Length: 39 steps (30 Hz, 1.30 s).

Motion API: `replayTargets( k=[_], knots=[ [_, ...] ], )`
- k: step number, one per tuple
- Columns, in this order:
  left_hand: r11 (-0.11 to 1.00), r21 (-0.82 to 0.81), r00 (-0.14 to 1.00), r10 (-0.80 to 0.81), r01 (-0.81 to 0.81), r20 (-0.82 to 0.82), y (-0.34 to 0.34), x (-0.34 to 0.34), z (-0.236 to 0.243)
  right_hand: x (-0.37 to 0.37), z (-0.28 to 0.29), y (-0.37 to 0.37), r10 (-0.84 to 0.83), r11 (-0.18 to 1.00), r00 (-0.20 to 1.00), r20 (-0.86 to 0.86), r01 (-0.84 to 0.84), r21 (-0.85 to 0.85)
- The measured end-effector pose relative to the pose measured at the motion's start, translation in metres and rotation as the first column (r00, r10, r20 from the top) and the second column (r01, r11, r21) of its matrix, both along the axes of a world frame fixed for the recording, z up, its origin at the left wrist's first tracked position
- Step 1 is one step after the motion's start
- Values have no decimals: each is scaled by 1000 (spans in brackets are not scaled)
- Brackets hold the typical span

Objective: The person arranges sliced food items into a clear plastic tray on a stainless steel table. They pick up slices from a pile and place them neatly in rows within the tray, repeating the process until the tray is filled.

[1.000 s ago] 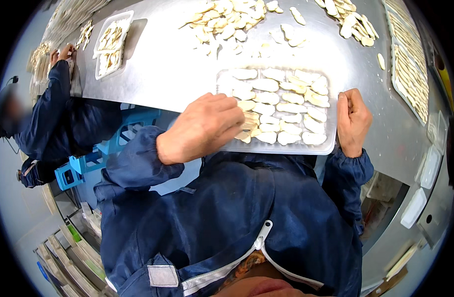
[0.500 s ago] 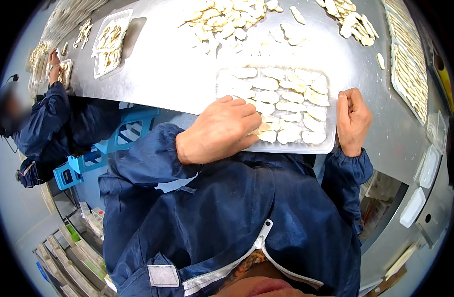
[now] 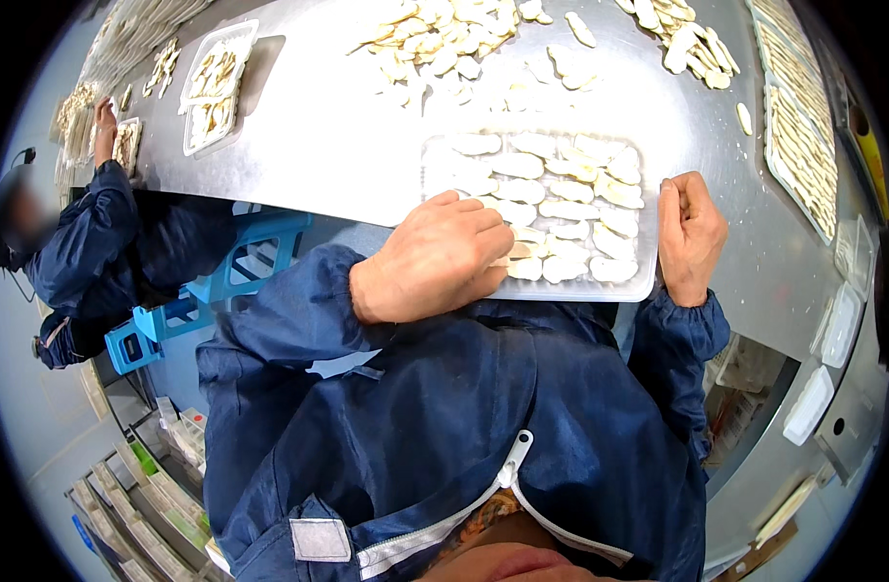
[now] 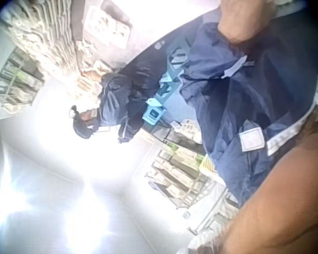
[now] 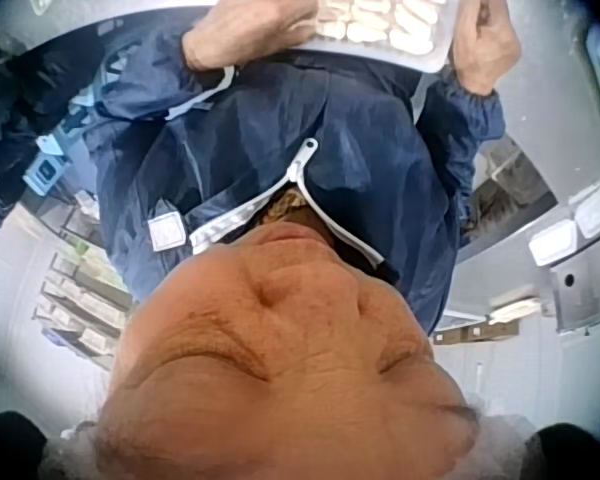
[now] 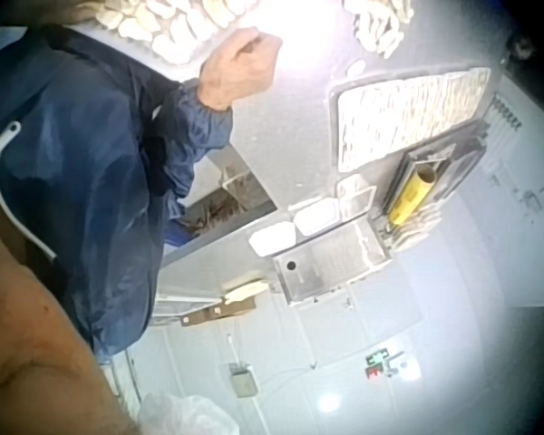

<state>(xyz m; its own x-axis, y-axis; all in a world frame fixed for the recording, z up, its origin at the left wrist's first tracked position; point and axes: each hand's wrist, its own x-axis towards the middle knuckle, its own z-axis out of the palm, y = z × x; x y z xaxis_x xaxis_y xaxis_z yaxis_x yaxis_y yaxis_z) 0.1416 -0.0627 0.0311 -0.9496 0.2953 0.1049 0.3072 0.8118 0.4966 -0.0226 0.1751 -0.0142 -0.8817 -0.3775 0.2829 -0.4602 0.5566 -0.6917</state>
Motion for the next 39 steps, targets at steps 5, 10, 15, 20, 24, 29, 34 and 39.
replayTargets(
  k=[5, 10, 15, 20, 24, 29, 34, 39],
  knots=[
    [994, 97, 999, 45, -42, -27, 2, -3, -1, 0, 0, 0, 2, 1000, 1000, 8, -2, -5],
    [953, 299, 998, 43, -53, 42, -1, -7, 6, 0, 0, -1, -1, 1000, 1000, -3, 1, -13],
    [589, 718, 893, 16, -371, 449, -20, -3, 27, 0, 0, 0, -9, 1000, 1000, 14, 9, -9],
    [355, 770, 813, -43, -531, 581, -31, 7, 23, 1, 0, -1, 4, 1000, 1000, -7, -4, -22],
    [309, 783, 819, -22, -540, 574, -42, 9, 21, 1, 1, -1, 5, 1000, 1000, -1, -5, -24],
    [550, 679, 873, 292, -487, 390, -52, -1, 16, -1, -2, 1, 0, 1000, 1000, -6, 0, 4],
    [791, 462, 909, 405, -401, 95, -60, -21, 1, 0, 1, 0, -5, 1000, 1000, 1, 5, 5],
    [844, 332, 898, 439, -420, 22, -59, -23, -6, 0, 1, -1, -4, 1000, 1000, 6, 4, -5]
  ],
)
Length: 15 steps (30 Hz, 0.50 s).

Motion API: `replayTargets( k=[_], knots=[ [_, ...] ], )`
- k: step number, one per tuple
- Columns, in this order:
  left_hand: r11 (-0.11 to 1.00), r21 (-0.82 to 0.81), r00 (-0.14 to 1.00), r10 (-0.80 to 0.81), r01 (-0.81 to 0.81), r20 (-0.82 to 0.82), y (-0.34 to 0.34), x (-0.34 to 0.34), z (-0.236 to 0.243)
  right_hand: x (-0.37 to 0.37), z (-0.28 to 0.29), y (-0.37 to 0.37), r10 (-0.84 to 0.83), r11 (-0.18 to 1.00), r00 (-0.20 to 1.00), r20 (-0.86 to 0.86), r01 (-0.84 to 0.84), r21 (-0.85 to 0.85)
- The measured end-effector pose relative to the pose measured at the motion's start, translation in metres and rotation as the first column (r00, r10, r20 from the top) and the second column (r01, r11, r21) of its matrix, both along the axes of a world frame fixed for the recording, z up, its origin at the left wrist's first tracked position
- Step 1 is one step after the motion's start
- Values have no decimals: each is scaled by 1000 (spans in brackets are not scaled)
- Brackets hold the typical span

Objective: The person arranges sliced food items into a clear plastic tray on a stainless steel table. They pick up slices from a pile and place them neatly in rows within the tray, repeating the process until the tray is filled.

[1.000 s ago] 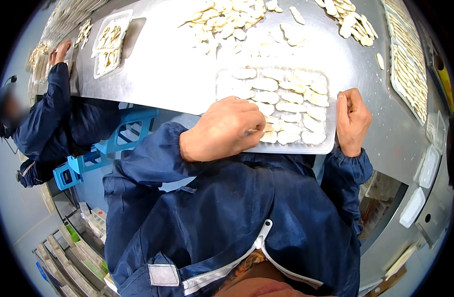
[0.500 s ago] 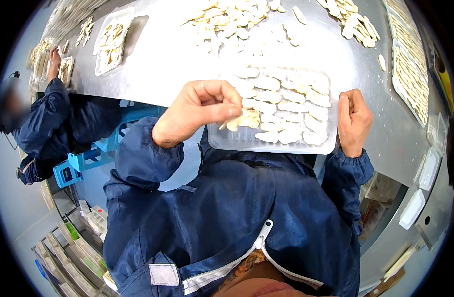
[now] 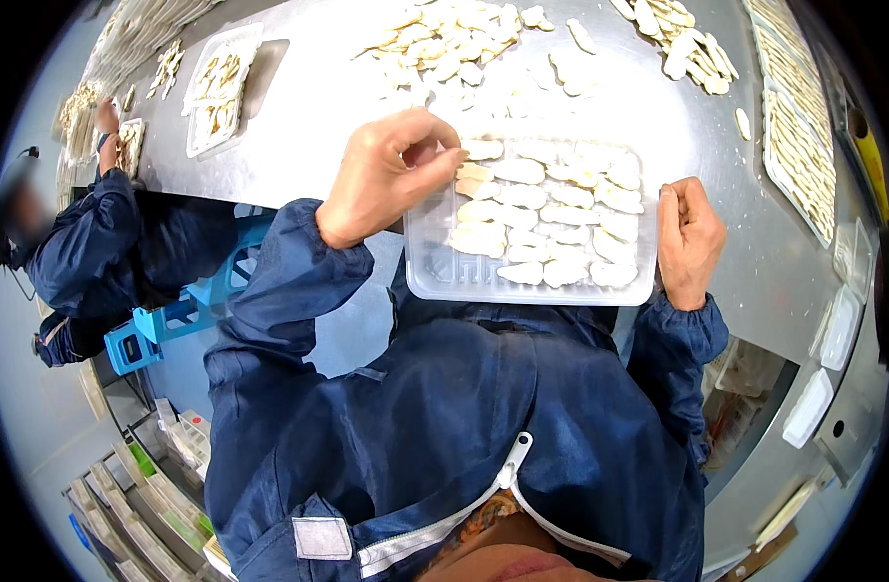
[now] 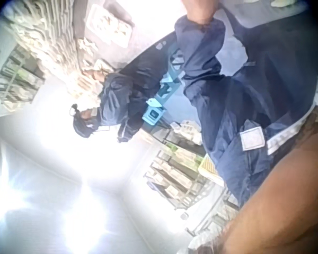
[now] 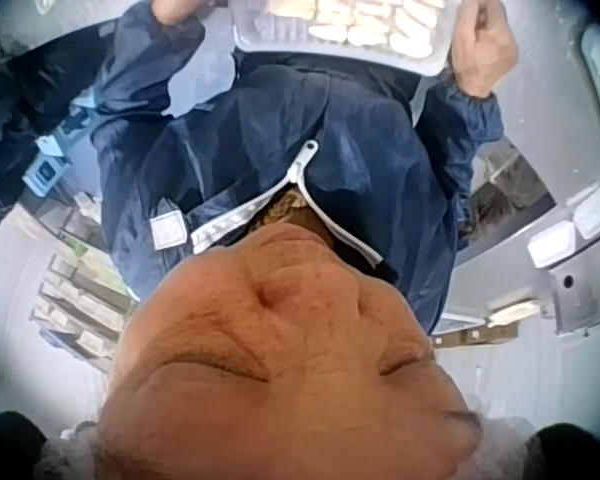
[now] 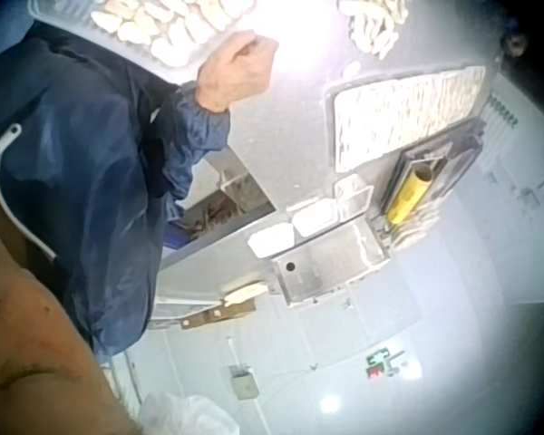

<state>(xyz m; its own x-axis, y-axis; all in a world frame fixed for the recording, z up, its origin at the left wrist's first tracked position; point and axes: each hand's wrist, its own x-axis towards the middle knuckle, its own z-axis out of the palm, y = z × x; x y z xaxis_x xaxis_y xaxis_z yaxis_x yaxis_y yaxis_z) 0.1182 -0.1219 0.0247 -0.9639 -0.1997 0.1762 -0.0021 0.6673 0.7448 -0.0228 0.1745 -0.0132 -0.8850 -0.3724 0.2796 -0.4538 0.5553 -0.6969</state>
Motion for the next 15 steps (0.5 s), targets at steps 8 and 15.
replayTargets(
  k=[8, 15],
  knots=[
    [959, 275, 997, 78, -75, 0, -23, 13, 30, 1, -1, 0, 4, 1000, 1000, 2, -4, -20],
    [984, -179, 1000, -1, 4, 14, -4, 14, 20, 1, 1, 0, 5, 1000, 1000, -12, -5, -2]
  ],
)
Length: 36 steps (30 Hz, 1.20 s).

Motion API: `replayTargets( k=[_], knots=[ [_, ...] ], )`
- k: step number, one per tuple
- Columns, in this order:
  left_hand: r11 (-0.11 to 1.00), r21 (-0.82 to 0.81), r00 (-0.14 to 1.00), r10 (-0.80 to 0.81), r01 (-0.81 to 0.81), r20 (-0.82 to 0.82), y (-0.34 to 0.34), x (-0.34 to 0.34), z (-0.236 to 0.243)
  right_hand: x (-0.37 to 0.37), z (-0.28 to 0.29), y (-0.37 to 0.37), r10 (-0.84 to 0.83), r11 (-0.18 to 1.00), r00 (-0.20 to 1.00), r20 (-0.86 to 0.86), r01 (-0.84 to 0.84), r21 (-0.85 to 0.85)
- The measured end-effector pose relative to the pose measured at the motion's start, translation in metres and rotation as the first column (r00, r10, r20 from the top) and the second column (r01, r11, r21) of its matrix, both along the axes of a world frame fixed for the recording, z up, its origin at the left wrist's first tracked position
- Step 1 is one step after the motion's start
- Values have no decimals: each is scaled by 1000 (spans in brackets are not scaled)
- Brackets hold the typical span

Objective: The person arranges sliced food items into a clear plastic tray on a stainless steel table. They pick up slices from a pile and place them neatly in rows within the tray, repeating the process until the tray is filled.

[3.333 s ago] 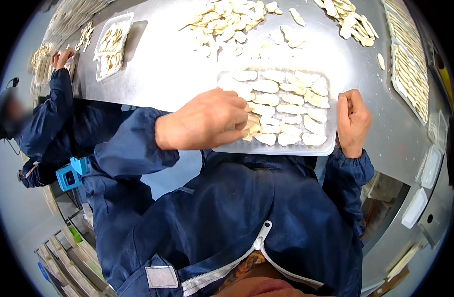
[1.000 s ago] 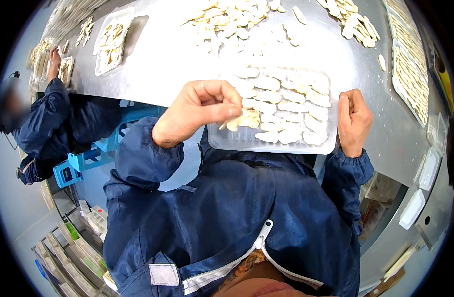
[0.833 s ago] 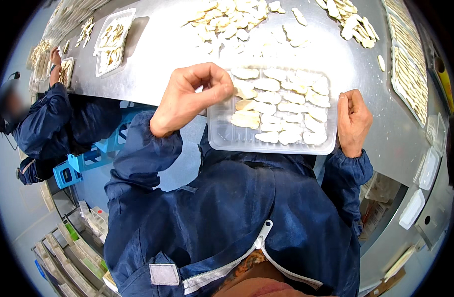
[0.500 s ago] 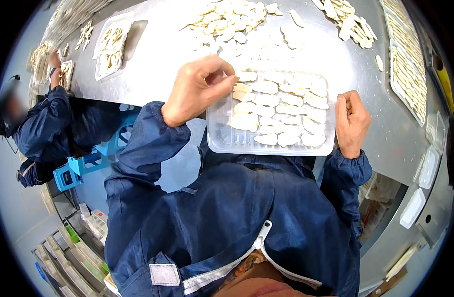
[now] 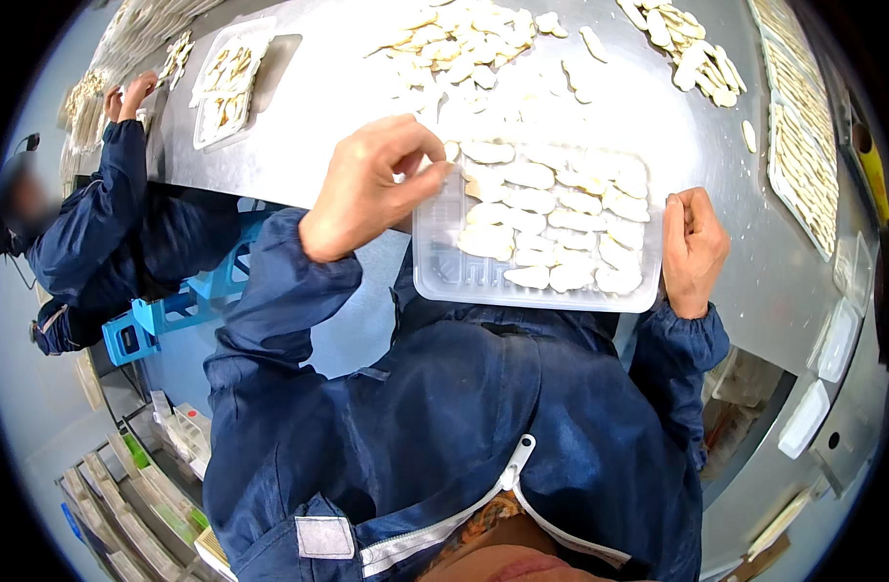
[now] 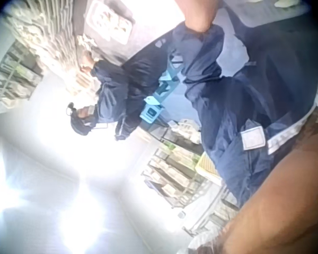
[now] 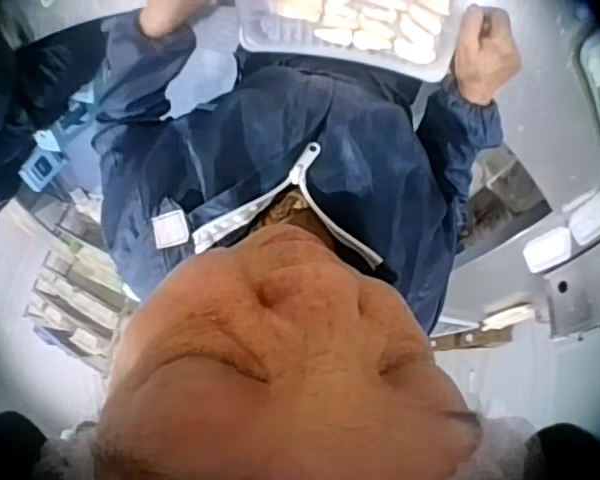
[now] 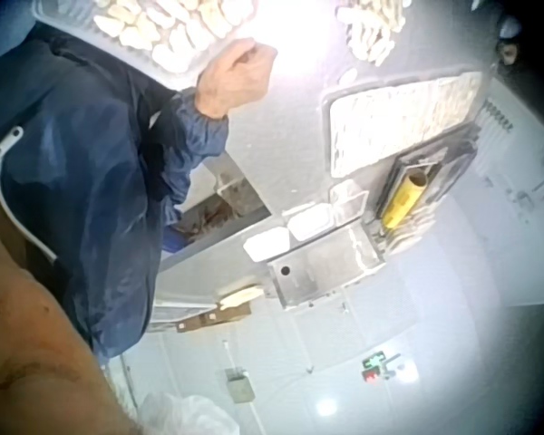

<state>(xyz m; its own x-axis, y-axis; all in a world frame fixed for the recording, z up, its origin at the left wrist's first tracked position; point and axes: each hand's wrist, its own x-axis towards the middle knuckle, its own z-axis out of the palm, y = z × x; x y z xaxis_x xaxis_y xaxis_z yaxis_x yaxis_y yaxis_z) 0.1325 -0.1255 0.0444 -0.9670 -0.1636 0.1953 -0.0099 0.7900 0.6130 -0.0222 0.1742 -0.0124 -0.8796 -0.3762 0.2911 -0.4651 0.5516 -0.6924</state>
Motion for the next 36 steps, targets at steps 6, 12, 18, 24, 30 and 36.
replayTargets(
  k=[6, 12, 18, 24, 30, 36],
  knots=[
    [943, -332, 991, -73, 32, -111, 14, -5, -16, 0, 0, -1, -2, 1000, 1000, 9, 2, -12],
    [923, -385, 992, -72, 25, -108, 19, -6, -16, -1, -1, -1, 16, 1000, 1000, -13, -16, -18],
    [943, -249, 960, 166, -222, -226, -25, -22, -8, 0, 1, -2, 17, 999, 1000, -3, -17, -32],
    [942, -263, 978, 206, -209, -39, -39, -39, -22, 0, 2, -1, 14, 1000, 1000, 5, -14, -24],
    [925, -339, 986, 164, -168, -40, -45, -46, -27, 1, 2, -1, 10, 1000, 1000, -2, -10, -22],
    [976, -35, 973, 211, -215, -93, -43, -44, -19, 0, 2, -1, 7, 1000, 1000, 10, -6, -26]
  ],
)
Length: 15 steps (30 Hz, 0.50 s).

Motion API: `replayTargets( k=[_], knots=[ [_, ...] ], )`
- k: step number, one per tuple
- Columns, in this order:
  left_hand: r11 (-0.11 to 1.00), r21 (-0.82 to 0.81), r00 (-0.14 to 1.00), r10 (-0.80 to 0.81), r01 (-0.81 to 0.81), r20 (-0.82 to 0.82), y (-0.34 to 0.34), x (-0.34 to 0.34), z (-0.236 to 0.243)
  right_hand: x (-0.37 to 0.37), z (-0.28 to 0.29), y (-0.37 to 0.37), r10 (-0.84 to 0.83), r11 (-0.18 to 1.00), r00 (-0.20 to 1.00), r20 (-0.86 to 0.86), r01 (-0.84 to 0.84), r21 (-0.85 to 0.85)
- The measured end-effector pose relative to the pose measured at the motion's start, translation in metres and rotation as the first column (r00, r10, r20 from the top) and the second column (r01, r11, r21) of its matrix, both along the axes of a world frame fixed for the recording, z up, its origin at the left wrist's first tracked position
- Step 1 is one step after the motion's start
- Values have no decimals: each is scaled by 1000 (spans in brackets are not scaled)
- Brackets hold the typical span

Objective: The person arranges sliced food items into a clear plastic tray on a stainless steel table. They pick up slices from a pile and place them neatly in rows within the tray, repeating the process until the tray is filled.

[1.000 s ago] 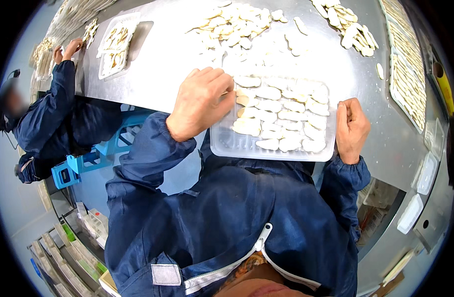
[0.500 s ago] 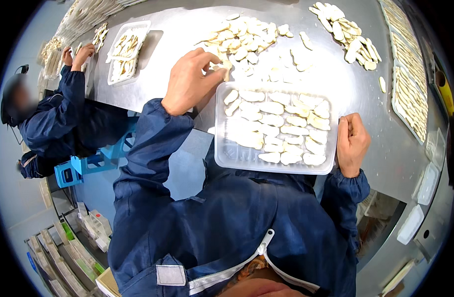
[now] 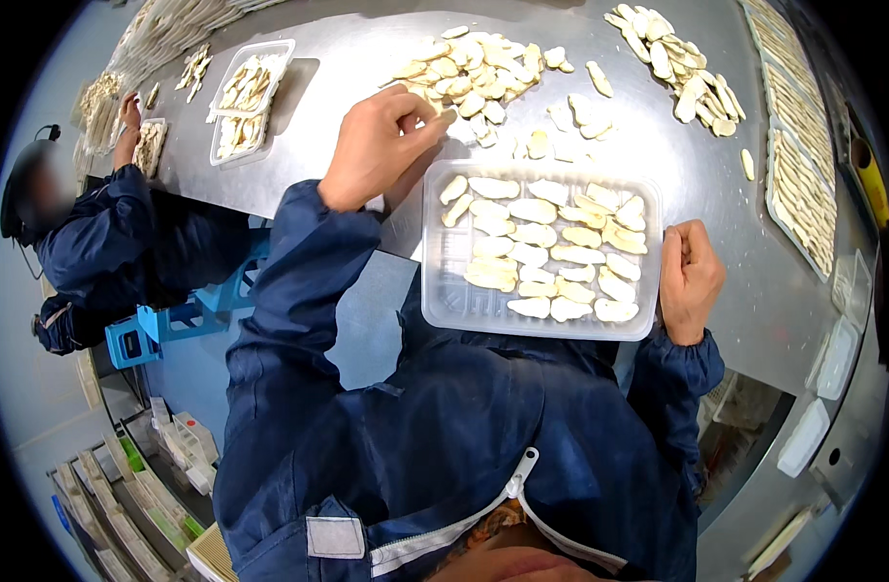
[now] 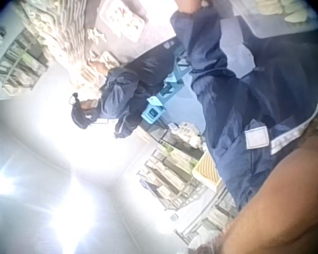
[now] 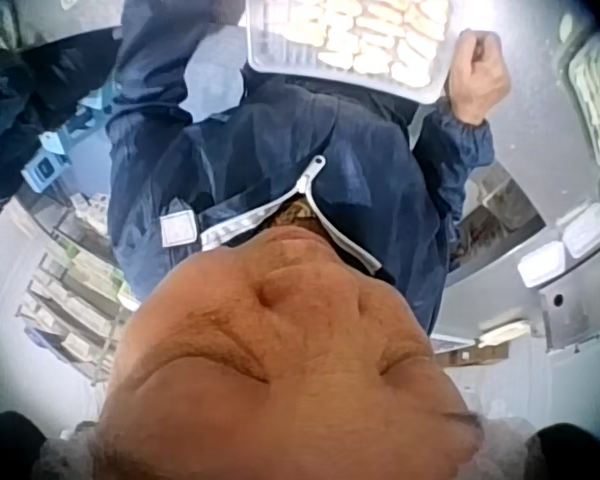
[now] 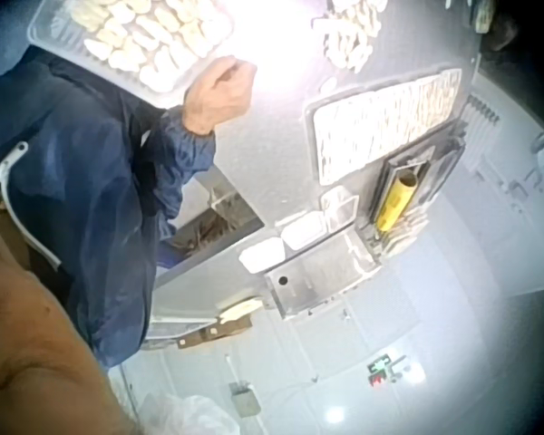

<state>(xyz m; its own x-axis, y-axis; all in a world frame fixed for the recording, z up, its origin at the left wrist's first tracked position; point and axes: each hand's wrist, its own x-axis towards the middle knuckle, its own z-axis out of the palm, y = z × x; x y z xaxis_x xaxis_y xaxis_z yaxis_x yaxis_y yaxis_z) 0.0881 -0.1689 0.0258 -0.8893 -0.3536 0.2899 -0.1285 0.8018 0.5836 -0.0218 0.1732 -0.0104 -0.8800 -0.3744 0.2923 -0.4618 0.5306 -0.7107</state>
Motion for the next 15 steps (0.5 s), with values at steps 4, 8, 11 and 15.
replayTargets(
  k=[4, 8, 11, 15],
  knots=[
    [989, 87, 987, -129, 121, 97, 32, 35, 33, 1, 0, -2, -9, 1000, 1000, 18, 9, -14],
    [962, -33, 952, -264, 272, 156, 51, 58, 25, 0, -2, 1, -3, 1000, 1000, 19, 3, 0],
    [954, -155, 961, -236, 257, 141, 62, 61, 19, 0, -1, 0, -3, 1000, 1000, -2, 3, 19],
    [943, -181, 957, -261, 280, 122, 63, 61, 13, 0, 0, 0, -4, 1000, 1000, -8, 4, 18]
  ],
)
